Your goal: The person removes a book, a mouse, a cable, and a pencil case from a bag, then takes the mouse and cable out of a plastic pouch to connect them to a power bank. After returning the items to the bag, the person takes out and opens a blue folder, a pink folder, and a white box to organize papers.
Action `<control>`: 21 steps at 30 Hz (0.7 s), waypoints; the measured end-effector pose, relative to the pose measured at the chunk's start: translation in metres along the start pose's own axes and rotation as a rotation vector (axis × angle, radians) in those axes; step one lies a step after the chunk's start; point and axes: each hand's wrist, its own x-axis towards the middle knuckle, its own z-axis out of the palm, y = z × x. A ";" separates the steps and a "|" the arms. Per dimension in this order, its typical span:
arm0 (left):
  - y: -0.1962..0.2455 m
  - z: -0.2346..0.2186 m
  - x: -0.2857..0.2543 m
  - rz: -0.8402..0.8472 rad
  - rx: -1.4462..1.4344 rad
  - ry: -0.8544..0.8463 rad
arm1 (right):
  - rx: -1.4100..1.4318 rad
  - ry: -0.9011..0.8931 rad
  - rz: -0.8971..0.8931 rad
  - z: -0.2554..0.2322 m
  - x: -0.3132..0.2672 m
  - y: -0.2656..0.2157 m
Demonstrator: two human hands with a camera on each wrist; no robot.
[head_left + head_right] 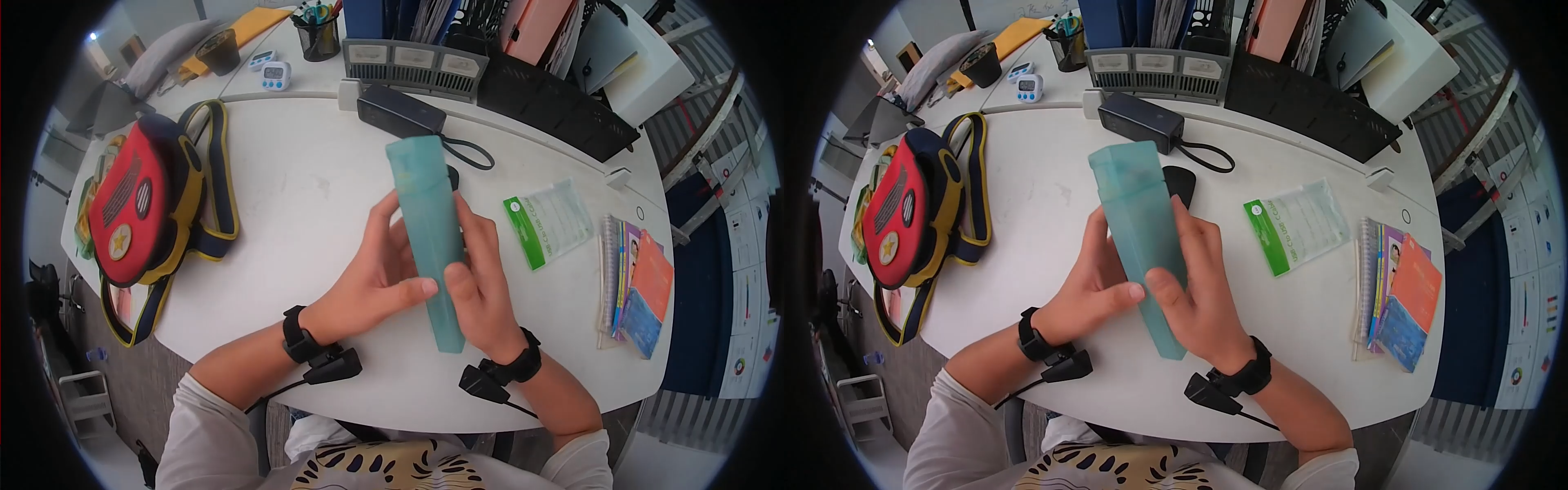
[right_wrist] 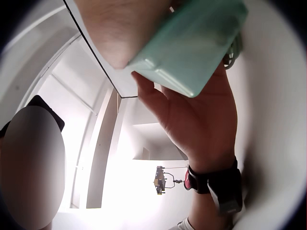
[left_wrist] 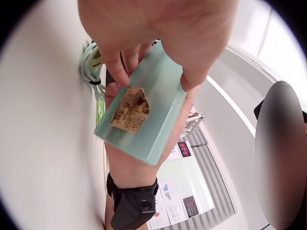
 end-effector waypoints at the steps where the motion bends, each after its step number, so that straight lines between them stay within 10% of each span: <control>1: 0.002 0.000 0.001 -0.010 -0.022 0.064 | 0.001 -0.002 -0.001 0.000 0.001 -0.004; 21: 0.017 -0.007 0.003 -0.083 0.024 0.139 | 0.076 -0.068 0.021 -0.008 0.002 -0.013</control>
